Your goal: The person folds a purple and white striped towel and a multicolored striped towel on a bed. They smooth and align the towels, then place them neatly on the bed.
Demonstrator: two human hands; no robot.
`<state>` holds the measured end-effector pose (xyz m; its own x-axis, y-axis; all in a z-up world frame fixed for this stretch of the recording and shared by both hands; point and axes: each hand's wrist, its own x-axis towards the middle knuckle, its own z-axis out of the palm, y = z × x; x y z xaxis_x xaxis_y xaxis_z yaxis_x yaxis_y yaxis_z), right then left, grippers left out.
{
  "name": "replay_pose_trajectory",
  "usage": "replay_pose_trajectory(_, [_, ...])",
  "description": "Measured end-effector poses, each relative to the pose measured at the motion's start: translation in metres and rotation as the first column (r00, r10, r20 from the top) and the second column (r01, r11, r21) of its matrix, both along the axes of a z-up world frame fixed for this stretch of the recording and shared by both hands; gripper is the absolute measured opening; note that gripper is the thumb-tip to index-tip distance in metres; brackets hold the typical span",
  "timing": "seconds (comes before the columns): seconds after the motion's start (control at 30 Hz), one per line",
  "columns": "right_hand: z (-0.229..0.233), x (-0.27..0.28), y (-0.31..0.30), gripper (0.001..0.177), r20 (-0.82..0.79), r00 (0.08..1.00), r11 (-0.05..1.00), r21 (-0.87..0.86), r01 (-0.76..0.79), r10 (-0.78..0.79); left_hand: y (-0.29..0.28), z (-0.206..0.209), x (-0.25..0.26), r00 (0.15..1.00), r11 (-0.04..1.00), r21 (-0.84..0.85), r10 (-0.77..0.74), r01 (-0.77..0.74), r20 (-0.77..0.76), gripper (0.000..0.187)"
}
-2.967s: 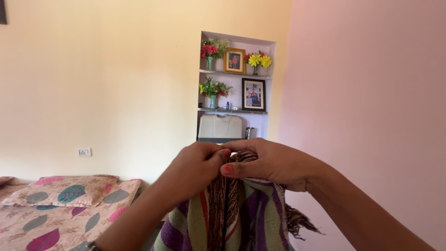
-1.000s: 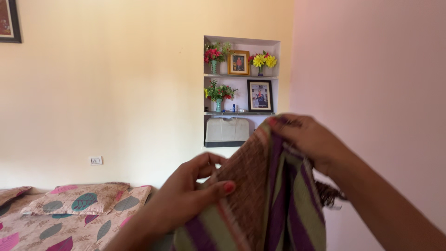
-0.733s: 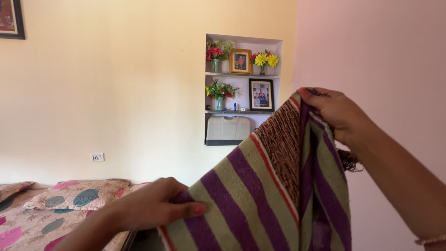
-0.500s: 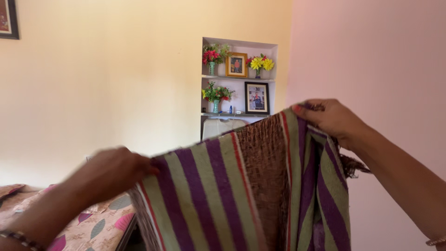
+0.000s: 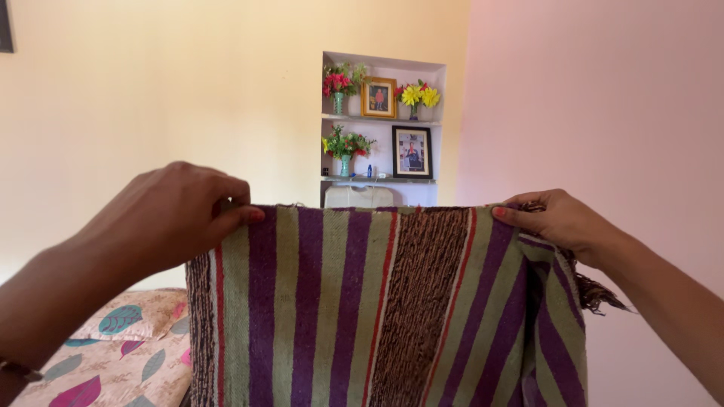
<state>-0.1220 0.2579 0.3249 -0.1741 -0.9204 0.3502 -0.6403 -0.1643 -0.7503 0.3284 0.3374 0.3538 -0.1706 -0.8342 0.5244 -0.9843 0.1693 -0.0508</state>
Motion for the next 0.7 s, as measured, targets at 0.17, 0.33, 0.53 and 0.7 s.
replay_pose_trajectory(0.17, [-0.005,-0.003,0.004,0.054,0.043,0.999,1.0,0.022,-0.01,0.009,-0.006,0.001,0.006,0.983,0.982,-0.064,-0.175,0.178,0.055,0.038])
replay_pose_trajectory(0.33, [0.003,-0.001,0.003,0.05,0.106,0.992,0.997,0.025,-0.076,0.073,-0.013,0.005,0.026,0.756,0.699,-0.292,-0.581,0.653,0.303,0.032])
replay_pose_trajectory(0.53, [0.02,0.007,-0.022,0.047,0.178,0.974,0.99,0.017,-0.143,0.138,-0.022,-0.002,0.046,0.777,0.903,0.132,-0.269,0.409,-0.569,0.043])
replay_pose_trajectory(0.7, [0.007,0.025,-0.1,0.047,0.199,0.921,0.938,0.018,-0.346,0.335,-0.028,-0.032,0.051,0.554,0.923,0.227,0.018,0.312,-0.832,0.043])
